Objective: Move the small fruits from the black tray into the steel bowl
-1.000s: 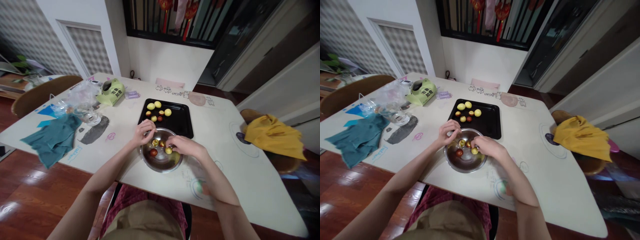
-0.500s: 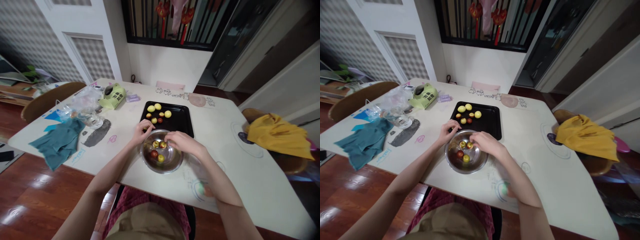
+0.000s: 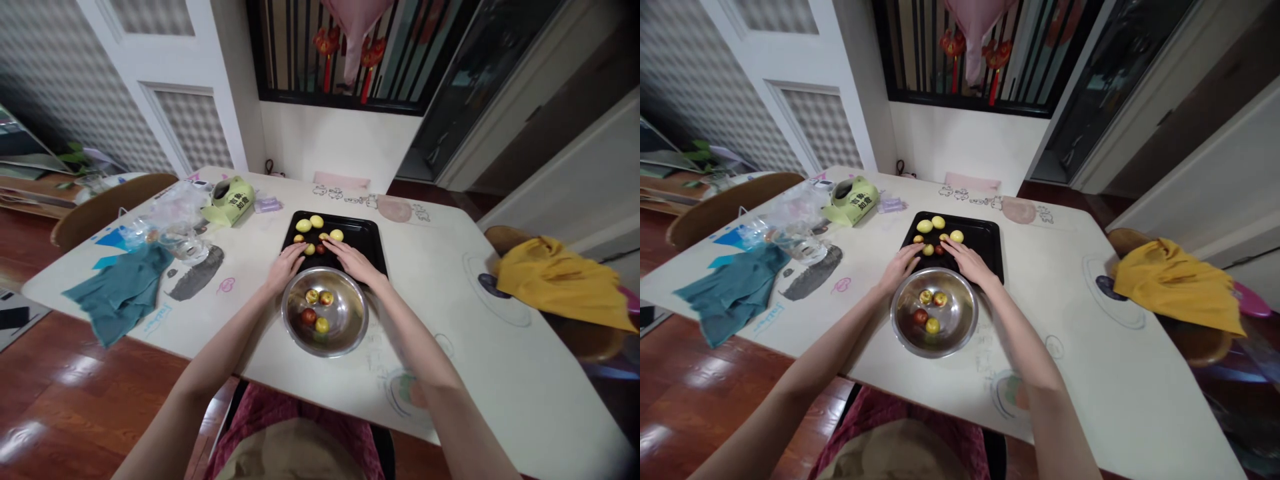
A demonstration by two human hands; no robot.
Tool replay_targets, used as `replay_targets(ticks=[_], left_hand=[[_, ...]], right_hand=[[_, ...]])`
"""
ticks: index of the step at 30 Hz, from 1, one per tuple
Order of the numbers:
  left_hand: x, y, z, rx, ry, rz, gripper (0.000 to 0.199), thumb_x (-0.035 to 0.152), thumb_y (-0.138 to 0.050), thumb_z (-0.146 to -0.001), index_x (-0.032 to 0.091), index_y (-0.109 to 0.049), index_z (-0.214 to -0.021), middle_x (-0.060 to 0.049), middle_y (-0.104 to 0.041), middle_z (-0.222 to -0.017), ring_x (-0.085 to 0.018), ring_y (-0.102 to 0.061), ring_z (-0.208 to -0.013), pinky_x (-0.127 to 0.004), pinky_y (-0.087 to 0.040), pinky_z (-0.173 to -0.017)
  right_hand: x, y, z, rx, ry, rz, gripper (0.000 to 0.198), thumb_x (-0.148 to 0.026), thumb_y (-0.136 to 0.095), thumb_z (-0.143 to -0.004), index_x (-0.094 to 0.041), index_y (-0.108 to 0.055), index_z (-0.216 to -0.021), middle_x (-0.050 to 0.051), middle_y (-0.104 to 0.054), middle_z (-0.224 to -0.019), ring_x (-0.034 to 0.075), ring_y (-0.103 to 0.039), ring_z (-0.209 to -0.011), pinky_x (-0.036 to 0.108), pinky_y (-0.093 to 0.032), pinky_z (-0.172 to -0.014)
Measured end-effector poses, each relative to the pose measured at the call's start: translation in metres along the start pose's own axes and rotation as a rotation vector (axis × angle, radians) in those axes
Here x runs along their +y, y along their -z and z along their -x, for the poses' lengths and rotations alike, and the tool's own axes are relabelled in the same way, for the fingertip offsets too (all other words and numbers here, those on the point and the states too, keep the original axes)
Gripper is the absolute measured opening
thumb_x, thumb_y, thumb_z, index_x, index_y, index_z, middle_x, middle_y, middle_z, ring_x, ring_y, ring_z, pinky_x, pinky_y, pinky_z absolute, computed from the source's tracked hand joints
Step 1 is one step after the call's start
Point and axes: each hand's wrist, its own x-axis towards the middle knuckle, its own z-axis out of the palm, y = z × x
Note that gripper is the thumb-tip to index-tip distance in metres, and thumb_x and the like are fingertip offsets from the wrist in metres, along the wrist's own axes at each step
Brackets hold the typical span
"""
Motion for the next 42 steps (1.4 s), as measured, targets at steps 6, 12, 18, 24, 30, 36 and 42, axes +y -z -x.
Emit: replay_targets(ticks=[6,12,18,24,30,36,42], left_hand=[[-0.011,-0.009,0.001,-0.04,-0.042,-0.015,0.045,0.04,-0.044,-0.111,0.02,-0.059,-0.149,-0.014,-0.06,-0.154,-0.027,-0.052,-0.15,-0.054,-0.044,-0.127],[0.001,0.0,0.002,-0.005,0.068,0.092,0.05,0.044,-0.035,-0.113,0.02,-0.057,-0.152,-0.014,-0.06,-0.155,-0.026,-0.053,-0.15,-0.052,-0.041,-0.129],[0.003,0.005,0.003,-0.025,0.103,0.175,0.054,0.049,-0.034,-0.113,0.023,-0.055,-0.154,-0.012,-0.057,-0.158,-0.027,-0.05,-0.151,-0.052,-0.038,-0.131],[0.003,0.007,0.002,-0.041,0.076,0.214,0.056,0.053,-0.031,-0.112,0.022,-0.058,-0.152,-0.012,-0.059,-0.157,-0.027,-0.05,-0.152,-0.053,-0.037,-0.131],[0.012,0.016,-0.001,-0.092,-0.031,0.309,0.046,0.047,-0.042,-0.111,0.024,-0.068,-0.141,-0.012,-0.068,-0.146,-0.03,-0.054,-0.149,-0.06,-0.041,-0.128],[0.024,0.026,-0.003,-0.188,-0.174,0.431,0.036,0.043,-0.059,-0.106,0.027,-0.073,-0.135,-0.012,-0.072,-0.14,-0.034,-0.056,-0.147,-0.064,-0.042,-0.125],[0.03,0.027,-0.002,-0.231,-0.221,0.497,0.031,0.038,-0.058,-0.106,0.027,-0.079,-0.125,-0.012,-0.076,-0.134,-0.034,-0.062,-0.141,-0.063,-0.049,-0.119]], right_hand=[[0.007,-0.013,-0.002,-0.039,-0.016,0.0,0.084,0.004,-0.035,-0.095,-0.038,-0.03,-0.168,0.0,-0.024,-0.178,0.019,-0.027,-0.163,0.052,-0.036,-0.128],[0.002,-0.016,-0.008,-0.05,0.019,-0.039,0.071,-0.003,-0.048,-0.098,-0.032,-0.042,-0.163,0.009,-0.039,-0.172,0.025,-0.039,-0.158,0.056,-0.04,-0.125],[-0.001,-0.013,-0.006,-0.023,0.031,-0.025,0.06,-0.007,-0.055,-0.097,-0.025,-0.053,-0.154,0.015,-0.05,-0.162,0.029,-0.048,-0.151,0.057,-0.045,-0.121],[-0.004,-0.011,-0.004,-0.01,0.034,-0.016,0.054,-0.008,-0.053,-0.097,-0.024,-0.056,-0.148,0.014,-0.056,-0.152,0.027,-0.056,-0.141,0.052,-0.048,-0.118],[-0.01,-0.003,-0.001,-0.007,0.028,0.004,0.042,-0.012,-0.054,-0.098,-0.022,-0.061,-0.138,0.011,-0.062,-0.134,0.024,-0.062,-0.126,0.044,-0.052,-0.112],[-0.015,0.002,0.006,-0.038,-0.021,-0.01,0.034,-0.015,-0.052,-0.099,-0.022,-0.063,-0.131,0.008,-0.064,-0.12,0.021,-0.066,-0.108,0.038,-0.056,-0.101],[-0.021,0.012,0.019,0.039,-0.056,0.051,0.031,-0.017,-0.054,-0.099,-0.022,-0.065,-0.128,0.011,-0.065,-0.118,0.026,-0.065,-0.11,0.04,-0.057,-0.097]])
